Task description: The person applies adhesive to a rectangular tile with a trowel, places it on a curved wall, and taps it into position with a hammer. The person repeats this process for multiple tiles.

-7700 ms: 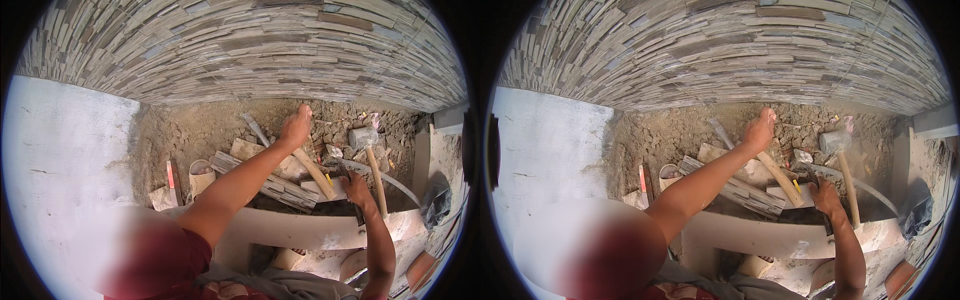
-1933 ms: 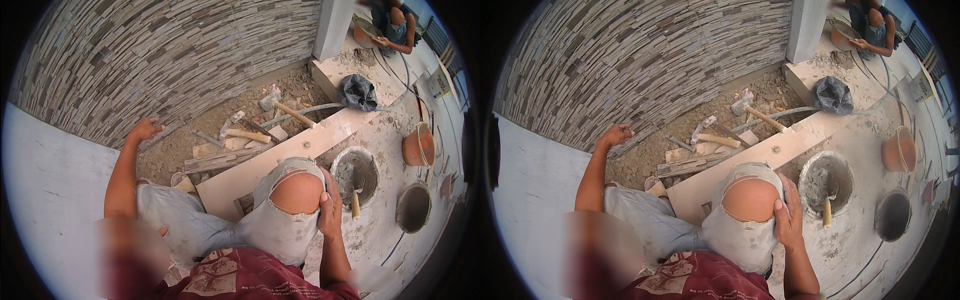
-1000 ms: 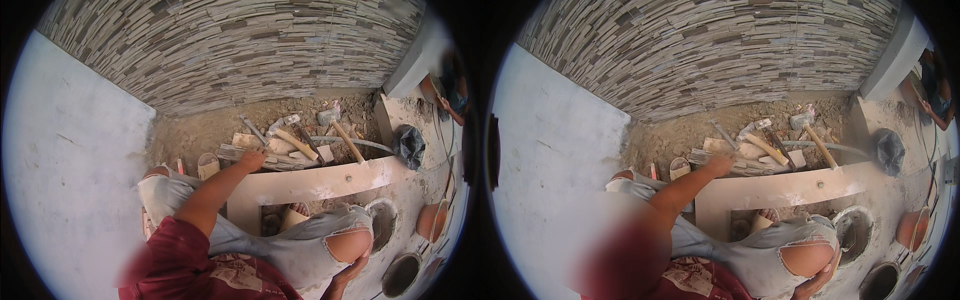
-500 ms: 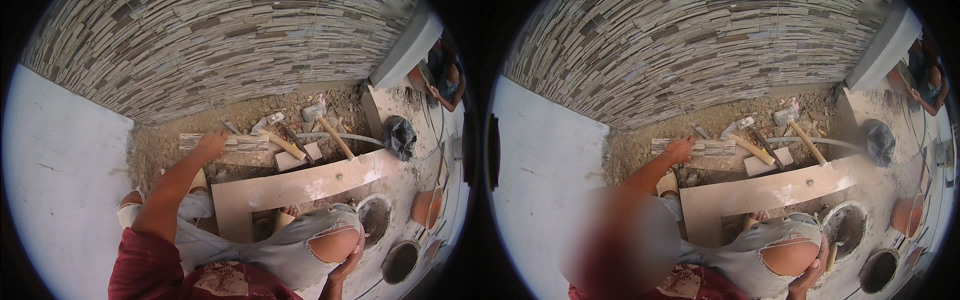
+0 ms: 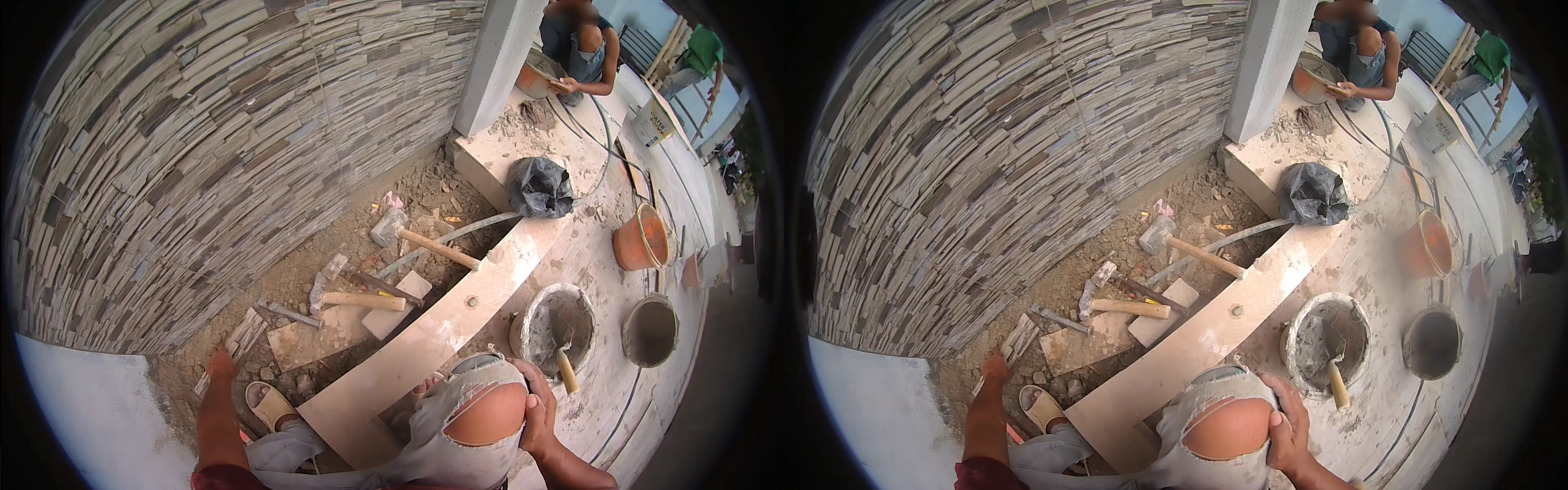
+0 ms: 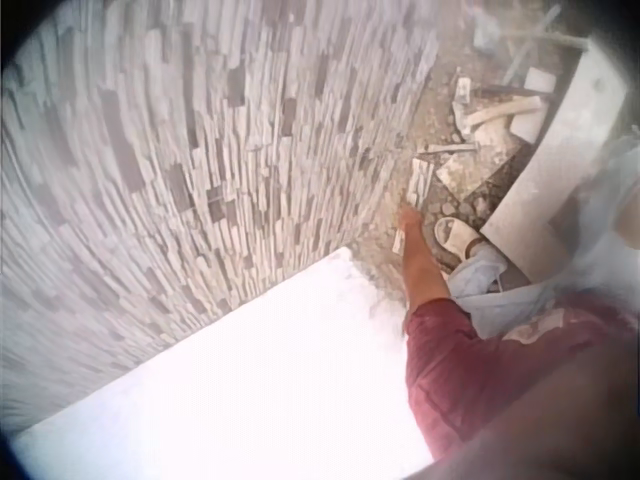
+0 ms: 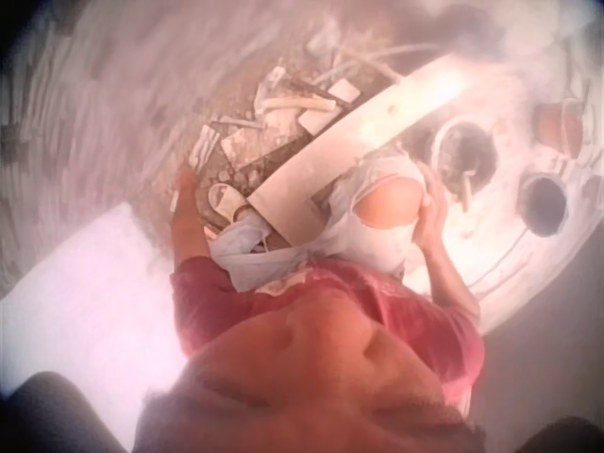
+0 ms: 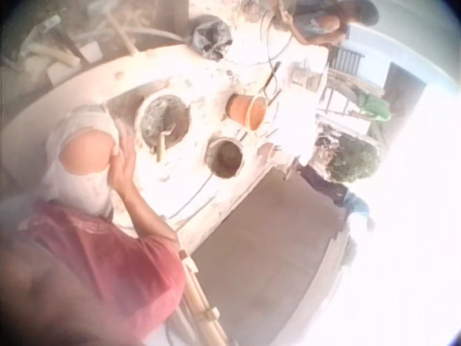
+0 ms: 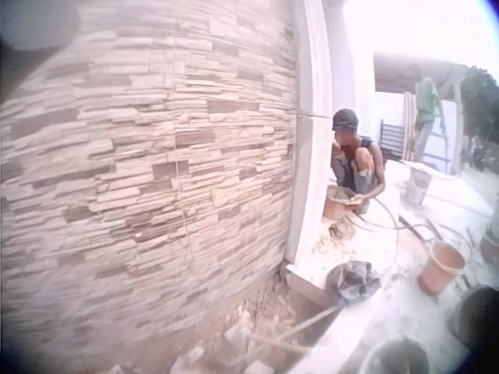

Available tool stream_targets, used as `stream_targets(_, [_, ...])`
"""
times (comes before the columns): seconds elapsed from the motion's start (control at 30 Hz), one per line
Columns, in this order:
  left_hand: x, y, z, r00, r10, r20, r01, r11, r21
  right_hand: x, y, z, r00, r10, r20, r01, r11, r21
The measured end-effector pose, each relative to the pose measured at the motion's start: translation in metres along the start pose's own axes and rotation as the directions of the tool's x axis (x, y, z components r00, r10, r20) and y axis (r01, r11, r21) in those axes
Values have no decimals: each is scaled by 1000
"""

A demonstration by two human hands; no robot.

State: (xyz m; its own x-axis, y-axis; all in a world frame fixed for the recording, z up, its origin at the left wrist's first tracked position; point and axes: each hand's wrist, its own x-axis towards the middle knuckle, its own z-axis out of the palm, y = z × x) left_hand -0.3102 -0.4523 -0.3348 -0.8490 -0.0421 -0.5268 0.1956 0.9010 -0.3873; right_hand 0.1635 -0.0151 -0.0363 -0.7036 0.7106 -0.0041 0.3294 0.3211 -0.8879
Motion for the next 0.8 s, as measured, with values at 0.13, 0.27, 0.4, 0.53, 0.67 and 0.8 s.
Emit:
stream_targets(0.13, [18, -3, 18, 999, 25, 21, -25, 999, 34, 4, 0, -1, 1000, 3, -4, -3, 1000, 28])
stream_targets(0.27, [-25, 33, -69, 984, 113, 135, -125, 988, 88, 9, 4, 3, 1000, -25, -6, 25, 999, 38])
stream_targets(0.4, [-44, 78, -169, 975, 220, 7, -220, 975, 37, 12, 7, 12, 999, -30, 20, 27, 989, 147])
stream_targets(0.53, [-110, 146, -314, 897, 388, -211, -411, 909, -74, -7, 22, 12, 991, 133, 6, -133, 990, 46])
stream_targets(0.67, [-196, 231, -435, 778, 520, -352, -549, 836, 20, -14, 24, 13, 992, 118, -53, -115, 992, 59])
stream_targets(0.8, [-340, 241, -508, 661, 628, -411, -642, 757, 125, 0, 20, 3, 999, 37, -18, -34, 993, 116])
